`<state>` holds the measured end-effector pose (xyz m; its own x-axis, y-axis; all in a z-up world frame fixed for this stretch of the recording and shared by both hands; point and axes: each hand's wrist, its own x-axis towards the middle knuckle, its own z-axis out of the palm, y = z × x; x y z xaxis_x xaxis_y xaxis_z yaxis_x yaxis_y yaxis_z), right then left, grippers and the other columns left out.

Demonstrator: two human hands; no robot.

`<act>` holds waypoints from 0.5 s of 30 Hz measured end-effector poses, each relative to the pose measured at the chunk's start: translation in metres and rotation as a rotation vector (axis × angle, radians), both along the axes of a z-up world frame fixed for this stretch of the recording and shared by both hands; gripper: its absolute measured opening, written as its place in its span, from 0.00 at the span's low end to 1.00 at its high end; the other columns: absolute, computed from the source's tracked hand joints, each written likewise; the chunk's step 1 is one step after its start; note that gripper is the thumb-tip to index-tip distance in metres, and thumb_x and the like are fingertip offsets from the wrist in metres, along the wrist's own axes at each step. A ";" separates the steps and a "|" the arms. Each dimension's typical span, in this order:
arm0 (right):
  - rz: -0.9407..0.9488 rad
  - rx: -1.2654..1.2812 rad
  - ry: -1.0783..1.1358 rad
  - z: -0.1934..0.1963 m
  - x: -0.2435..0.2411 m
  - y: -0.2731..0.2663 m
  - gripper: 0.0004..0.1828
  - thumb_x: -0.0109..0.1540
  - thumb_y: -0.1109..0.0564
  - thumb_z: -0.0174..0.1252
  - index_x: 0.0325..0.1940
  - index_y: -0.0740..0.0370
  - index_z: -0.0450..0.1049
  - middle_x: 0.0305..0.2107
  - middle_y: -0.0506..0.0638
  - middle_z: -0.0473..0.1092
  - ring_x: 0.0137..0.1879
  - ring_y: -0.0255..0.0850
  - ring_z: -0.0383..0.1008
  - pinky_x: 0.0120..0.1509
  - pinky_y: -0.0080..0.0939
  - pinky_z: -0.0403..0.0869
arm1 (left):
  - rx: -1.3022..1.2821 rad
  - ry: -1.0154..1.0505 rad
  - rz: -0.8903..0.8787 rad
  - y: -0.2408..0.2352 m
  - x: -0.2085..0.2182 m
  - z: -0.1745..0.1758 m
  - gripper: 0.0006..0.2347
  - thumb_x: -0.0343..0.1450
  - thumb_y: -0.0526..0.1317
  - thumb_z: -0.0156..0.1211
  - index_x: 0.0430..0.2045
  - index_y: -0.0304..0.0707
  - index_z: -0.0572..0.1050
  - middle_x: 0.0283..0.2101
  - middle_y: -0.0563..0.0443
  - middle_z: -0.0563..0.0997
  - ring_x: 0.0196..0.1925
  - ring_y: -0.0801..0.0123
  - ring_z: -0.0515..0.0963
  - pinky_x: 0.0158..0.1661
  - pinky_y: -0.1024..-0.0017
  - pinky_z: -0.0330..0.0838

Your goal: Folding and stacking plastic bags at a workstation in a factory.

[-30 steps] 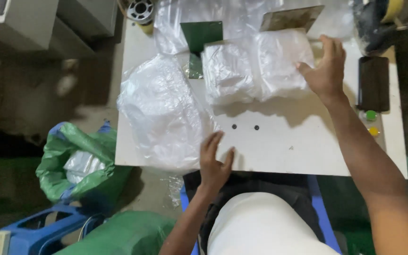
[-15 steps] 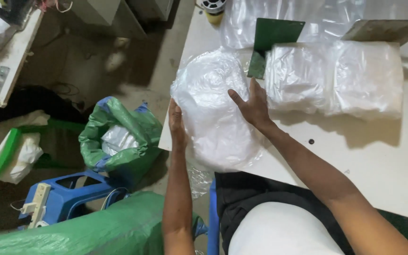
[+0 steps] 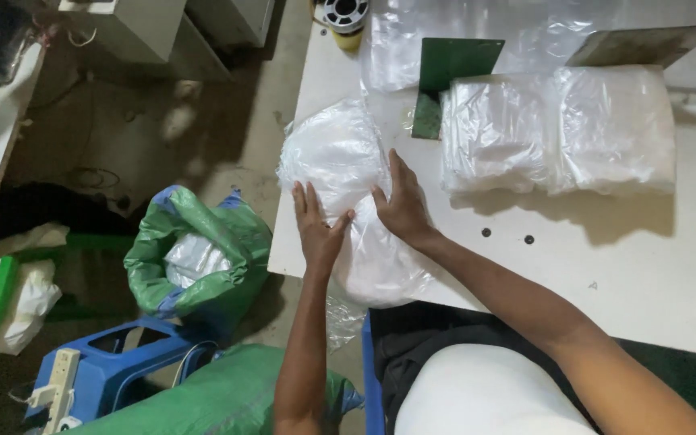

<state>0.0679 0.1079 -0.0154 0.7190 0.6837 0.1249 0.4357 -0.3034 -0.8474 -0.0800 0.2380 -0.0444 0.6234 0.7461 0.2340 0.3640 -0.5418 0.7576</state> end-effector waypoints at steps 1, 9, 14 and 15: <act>0.000 0.089 -0.113 0.002 -0.001 -0.016 0.40 0.65 0.60 0.58 0.79 0.68 0.50 0.68 0.68 0.59 0.71 0.63 0.61 0.75 0.60 0.59 | 0.120 -0.005 0.063 -0.008 0.002 0.012 0.43 0.63 0.49 0.78 0.73 0.37 0.58 0.78 0.38 0.50 0.79 0.44 0.47 0.75 0.52 0.42; 0.814 -0.109 0.811 0.059 0.059 -0.241 0.38 0.60 0.40 0.69 0.68 0.62 0.70 0.55 0.65 0.76 0.61 0.55 0.79 0.65 0.62 0.75 | -0.505 -0.210 -0.085 -0.091 0.072 0.124 0.29 0.67 0.54 0.71 0.61 0.41 0.74 0.64 0.42 0.75 0.67 0.48 0.73 0.67 0.56 0.64; 0.341 0.682 0.755 0.077 0.147 -0.368 0.27 0.69 0.45 0.64 0.63 0.69 0.73 0.53 0.65 0.77 0.53 0.54 0.83 0.56 0.54 0.82 | -1.227 -0.388 -0.105 -0.034 0.174 0.065 0.43 0.64 0.59 0.59 0.72 0.32 0.54 0.75 0.37 0.58 0.77 0.47 0.58 0.72 0.51 0.50; 0.317 0.688 0.749 0.068 0.168 -0.369 0.27 0.69 0.45 0.64 0.63 0.69 0.73 0.53 0.65 0.77 0.53 0.54 0.83 0.56 0.54 0.82 | -1.235 -0.372 -0.122 -0.032 0.191 0.076 0.43 0.64 0.59 0.59 0.72 0.32 0.54 0.75 0.37 0.58 0.77 0.47 0.58 0.72 0.51 0.50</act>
<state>0.2355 -0.2612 0.0528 0.5740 0.8040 0.1552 -0.2926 0.3785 -0.8782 0.1110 0.2060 0.0315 0.7491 0.5345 -0.3914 0.0231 0.5694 0.8218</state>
